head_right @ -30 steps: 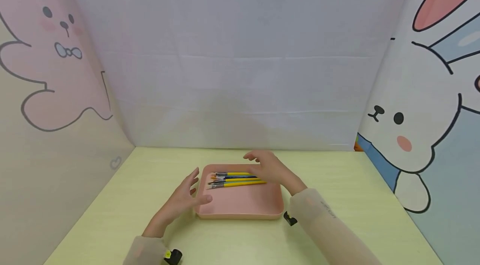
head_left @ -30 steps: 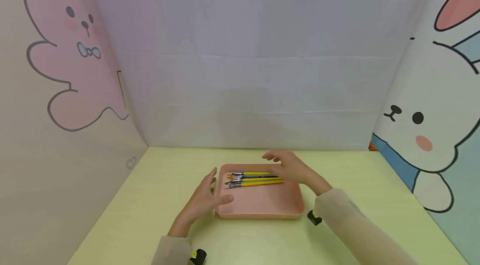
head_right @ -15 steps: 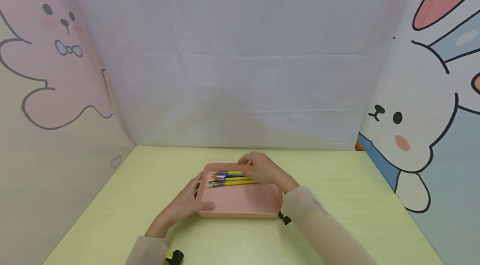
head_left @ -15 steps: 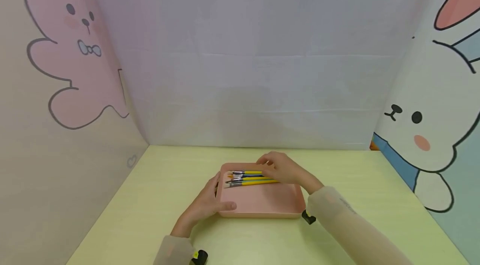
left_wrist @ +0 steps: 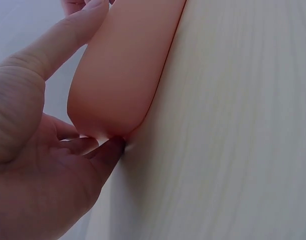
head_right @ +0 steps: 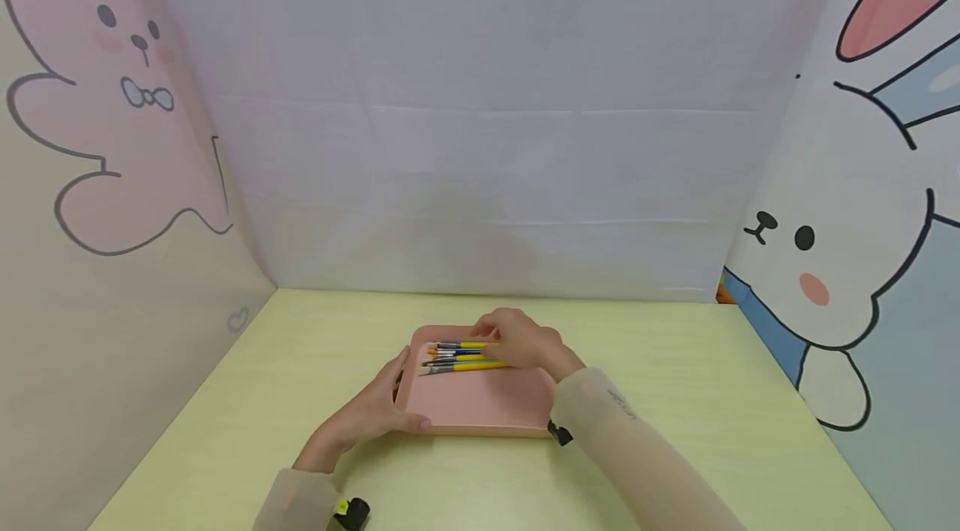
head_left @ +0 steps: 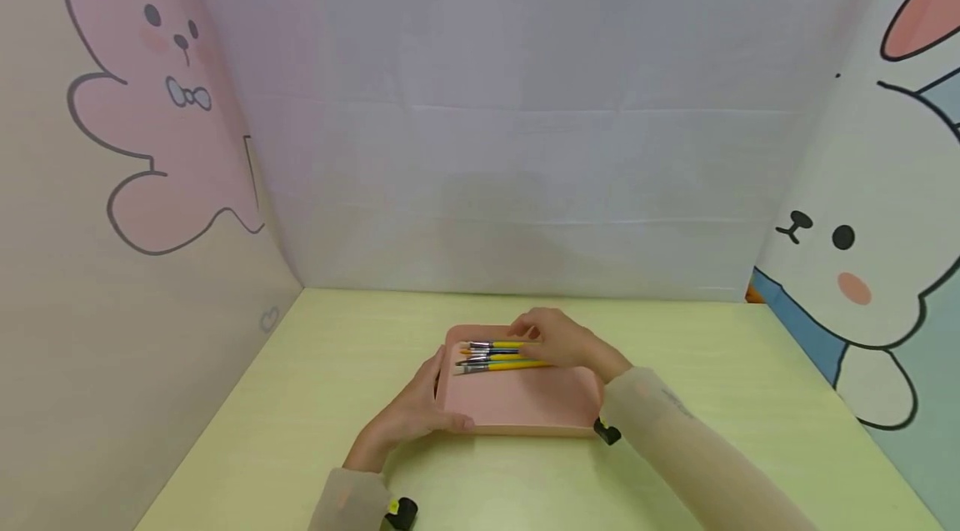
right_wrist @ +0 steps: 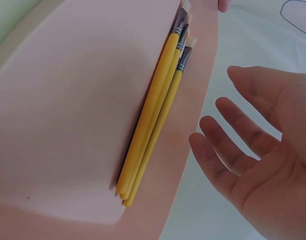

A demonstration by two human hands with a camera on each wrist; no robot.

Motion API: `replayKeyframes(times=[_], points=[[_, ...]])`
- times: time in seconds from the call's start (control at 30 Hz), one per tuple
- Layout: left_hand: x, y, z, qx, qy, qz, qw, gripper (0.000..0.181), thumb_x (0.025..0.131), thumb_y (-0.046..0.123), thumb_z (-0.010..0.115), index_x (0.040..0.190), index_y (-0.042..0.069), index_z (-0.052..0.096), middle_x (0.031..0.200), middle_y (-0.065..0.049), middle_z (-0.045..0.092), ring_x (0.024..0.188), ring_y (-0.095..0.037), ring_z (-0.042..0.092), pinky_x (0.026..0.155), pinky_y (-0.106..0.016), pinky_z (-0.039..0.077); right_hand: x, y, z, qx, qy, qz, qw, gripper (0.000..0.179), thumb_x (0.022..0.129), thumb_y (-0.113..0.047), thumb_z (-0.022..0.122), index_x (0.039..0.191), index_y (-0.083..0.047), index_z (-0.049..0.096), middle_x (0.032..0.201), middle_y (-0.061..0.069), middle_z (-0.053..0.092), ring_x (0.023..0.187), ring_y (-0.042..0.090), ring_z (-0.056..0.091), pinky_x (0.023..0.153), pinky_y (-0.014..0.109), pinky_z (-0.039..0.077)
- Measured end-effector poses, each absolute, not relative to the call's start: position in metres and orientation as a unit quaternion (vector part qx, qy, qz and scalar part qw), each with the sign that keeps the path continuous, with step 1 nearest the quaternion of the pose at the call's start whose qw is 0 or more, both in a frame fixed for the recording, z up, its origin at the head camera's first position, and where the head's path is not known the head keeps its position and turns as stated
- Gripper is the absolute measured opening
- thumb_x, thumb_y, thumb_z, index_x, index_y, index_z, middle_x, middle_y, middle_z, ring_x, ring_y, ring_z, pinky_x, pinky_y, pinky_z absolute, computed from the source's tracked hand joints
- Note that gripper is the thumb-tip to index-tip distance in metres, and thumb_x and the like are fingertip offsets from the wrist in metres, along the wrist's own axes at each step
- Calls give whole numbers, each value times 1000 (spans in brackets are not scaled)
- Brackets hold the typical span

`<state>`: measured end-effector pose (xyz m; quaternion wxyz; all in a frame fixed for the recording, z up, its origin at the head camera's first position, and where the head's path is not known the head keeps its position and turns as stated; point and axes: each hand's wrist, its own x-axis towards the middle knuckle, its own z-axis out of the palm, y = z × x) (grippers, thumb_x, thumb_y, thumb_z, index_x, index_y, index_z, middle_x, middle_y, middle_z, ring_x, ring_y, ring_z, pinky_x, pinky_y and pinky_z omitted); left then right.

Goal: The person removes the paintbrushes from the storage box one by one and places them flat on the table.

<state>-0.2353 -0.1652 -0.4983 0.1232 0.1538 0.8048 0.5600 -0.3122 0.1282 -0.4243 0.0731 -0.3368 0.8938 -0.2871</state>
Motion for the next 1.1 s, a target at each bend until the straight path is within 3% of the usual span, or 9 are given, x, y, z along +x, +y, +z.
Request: replayKeyframes(times=[0.23,0.4,0.53,0.7,0.87,1.1], points=[[-234,-165,-496,147,809,556,122,138,76,26,98,171,7,1,174,-19,15,149,-37,32,125,-60,23,-316,122,-428,-334,898,-258,123,33,97,-6,73,130,-5,73,124,11,71,113,34,67,98,47,55],[-238,-165,-496,185,796,564,119,129,77,22,98,172,12,11,170,-17,26,143,-36,37,123,-57,25,-316,118,-430,-345,895,-249,135,31,94,1,71,125,-3,76,120,10,71,107,32,66,95,41,54],[-240,-166,-495,208,789,565,117,122,77,20,97,170,14,18,165,-16,33,139,-36,41,121,-56,28,-314,113,-435,-308,907,-246,147,32,94,0,71,123,-11,78,120,3,72,107,24,62,97,41,51],[-239,-167,-496,192,801,555,118,127,78,22,97,172,14,13,169,-16,28,143,-36,38,122,-57,26,-312,108,-440,-267,928,-209,150,33,94,-5,70,120,-22,80,117,-6,73,108,17,60,96,43,49],[-238,-168,-497,175,805,555,119,129,79,22,97,172,12,8,173,-18,23,145,-37,37,123,-58,24,-312,103,-442,-303,919,-206,143,28,95,2,70,116,-12,81,112,-1,75,105,20,62,99,42,51],[-236,-169,-497,166,798,566,125,125,81,21,95,173,16,10,168,-13,34,133,-32,47,118,-53,32,-313,97,-444,-305,916,-215,144,27,95,9,70,113,-8,81,112,2,75,104,23,63,100,44,53]])
